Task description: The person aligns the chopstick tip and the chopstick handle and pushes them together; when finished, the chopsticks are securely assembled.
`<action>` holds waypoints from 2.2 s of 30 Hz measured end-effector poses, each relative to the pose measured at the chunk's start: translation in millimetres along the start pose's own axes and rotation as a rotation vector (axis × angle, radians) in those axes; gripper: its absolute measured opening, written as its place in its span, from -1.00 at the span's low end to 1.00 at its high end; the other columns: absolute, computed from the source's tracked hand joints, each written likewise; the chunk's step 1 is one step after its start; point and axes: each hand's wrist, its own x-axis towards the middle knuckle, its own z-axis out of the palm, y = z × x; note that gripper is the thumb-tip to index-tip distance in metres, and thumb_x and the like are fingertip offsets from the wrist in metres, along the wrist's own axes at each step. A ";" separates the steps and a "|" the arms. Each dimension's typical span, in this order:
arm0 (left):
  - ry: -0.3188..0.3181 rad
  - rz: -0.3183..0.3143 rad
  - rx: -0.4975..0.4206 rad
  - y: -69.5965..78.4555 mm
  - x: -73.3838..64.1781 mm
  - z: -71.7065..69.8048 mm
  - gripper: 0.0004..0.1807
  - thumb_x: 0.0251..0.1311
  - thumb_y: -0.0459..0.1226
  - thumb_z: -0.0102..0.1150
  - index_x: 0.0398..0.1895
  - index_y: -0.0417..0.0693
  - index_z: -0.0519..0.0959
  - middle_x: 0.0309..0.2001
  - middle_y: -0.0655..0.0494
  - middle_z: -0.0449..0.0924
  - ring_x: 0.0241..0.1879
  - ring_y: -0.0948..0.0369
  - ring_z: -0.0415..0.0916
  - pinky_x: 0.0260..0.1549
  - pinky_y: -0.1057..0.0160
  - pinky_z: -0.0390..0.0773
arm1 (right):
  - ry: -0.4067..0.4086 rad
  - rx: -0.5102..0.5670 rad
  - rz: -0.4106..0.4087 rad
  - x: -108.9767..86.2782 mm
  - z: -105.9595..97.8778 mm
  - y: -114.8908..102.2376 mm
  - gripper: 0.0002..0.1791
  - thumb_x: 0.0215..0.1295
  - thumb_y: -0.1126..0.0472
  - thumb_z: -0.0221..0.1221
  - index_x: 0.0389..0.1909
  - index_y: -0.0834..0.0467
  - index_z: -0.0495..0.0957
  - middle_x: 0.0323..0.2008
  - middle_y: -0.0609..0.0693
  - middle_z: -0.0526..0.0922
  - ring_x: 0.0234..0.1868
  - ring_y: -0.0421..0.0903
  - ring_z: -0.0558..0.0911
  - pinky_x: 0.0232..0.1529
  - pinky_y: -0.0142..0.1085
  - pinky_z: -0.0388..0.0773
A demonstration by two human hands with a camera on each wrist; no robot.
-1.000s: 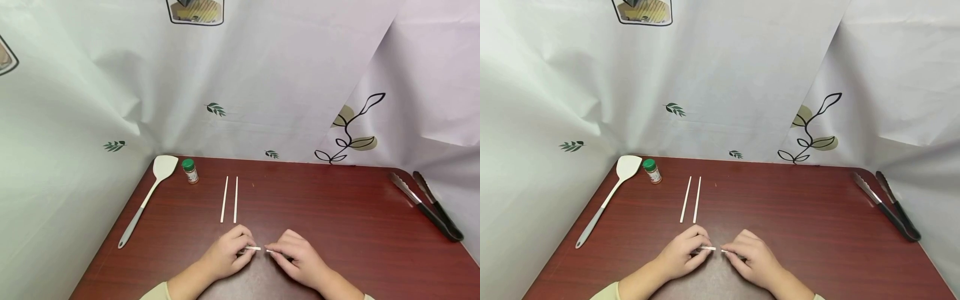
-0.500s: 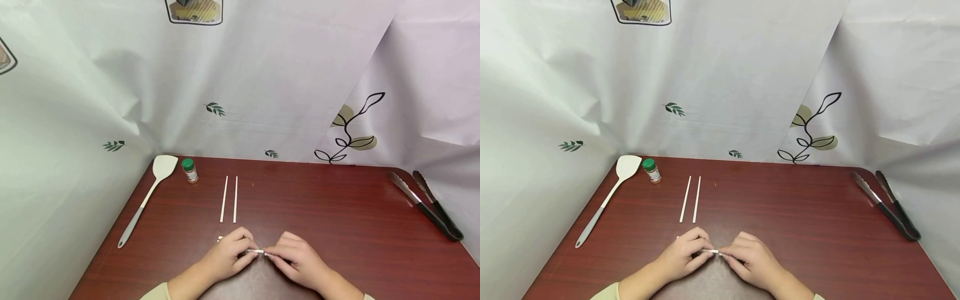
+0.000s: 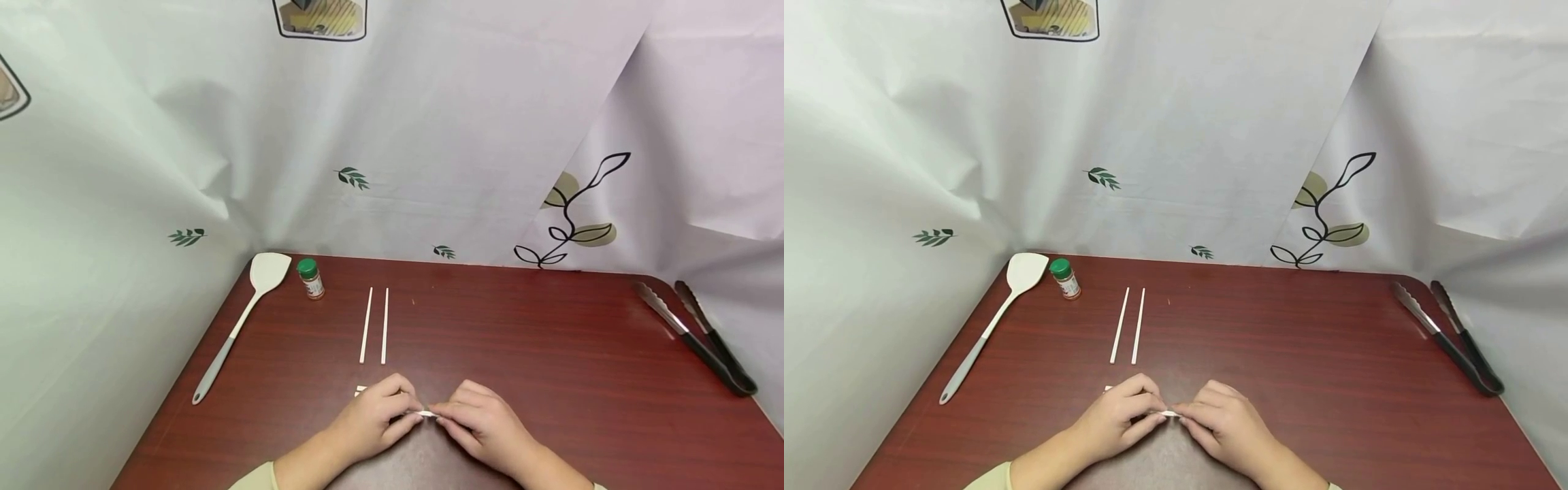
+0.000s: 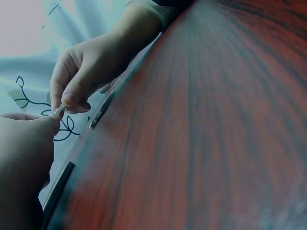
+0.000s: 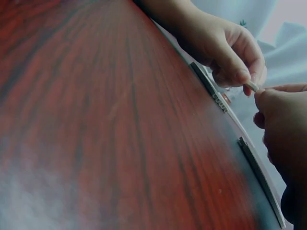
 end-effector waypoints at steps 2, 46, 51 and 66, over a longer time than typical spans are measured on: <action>-0.002 0.004 0.008 0.1 0.6 -0.3 -0.86 0.26 -0.32 0.48 -0.18 0.04 0.71 -0.13 0.23 0.55 -0.19 0.39 0.58 -0.06 0.53 0.56 | 0.009 -0.010 0.021 -0.3 0.5 -1.2 -0.84 0.52 0.20 0.31 -0.03 0.13 0.80 -0.25 -0.22 0.73 -0.30 -0.33 0.56 -0.16 -0.45 0.50; -0.012 -0.009 -0.080 12.1 2.6 6.0 -0.90 0.33 -0.37 0.41 -0.21 0.01 0.67 -0.18 0.24 0.54 -0.20 0.40 0.55 -0.07 0.59 0.51 | 0.103 0.178 0.030 13.1 2.5 -12.4 -0.96 0.40 0.30 0.40 -0.28 0.15 0.76 -0.38 -0.13 0.74 -0.42 -0.29 0.56 -0.26 -0.59 0.45; 0.026 -0.032 -0.105 10.7 2.7 7.2 -0.88 0.31 -0.38 0.42 -0.19 0.00 0.68 -0.18 0.23 0.54 -0.23 0.41 0.51 -0.11 0.60 0.48 | 0.195 0.222 0.007 18.0 -3.0 -8.7 -0.95 0.31 0.35 0.46 -0.27 0.21 0.78 -0.39 -0.03 0.76 -0.43 -0.23 0.63 -0.33 -0.51 0.53; -0.030 -0.046 0.076 10.9 -1.4 4.3 -0.60 0.37 -0.32 0.34 0.26 0.03 0.69 -0.07 0.27 0.60 -0.17 0.39 0.57 -0.04 0.42 0.57 | 0.348 0.602 0.758 2.4 -13.2 -8.2 -0.64 0.21 0.60 0.38 -0.07 0.53 0.43 -0.35 0.14 0.75 -0.40 -0.22 0.71 -0.42 -0.39 0.65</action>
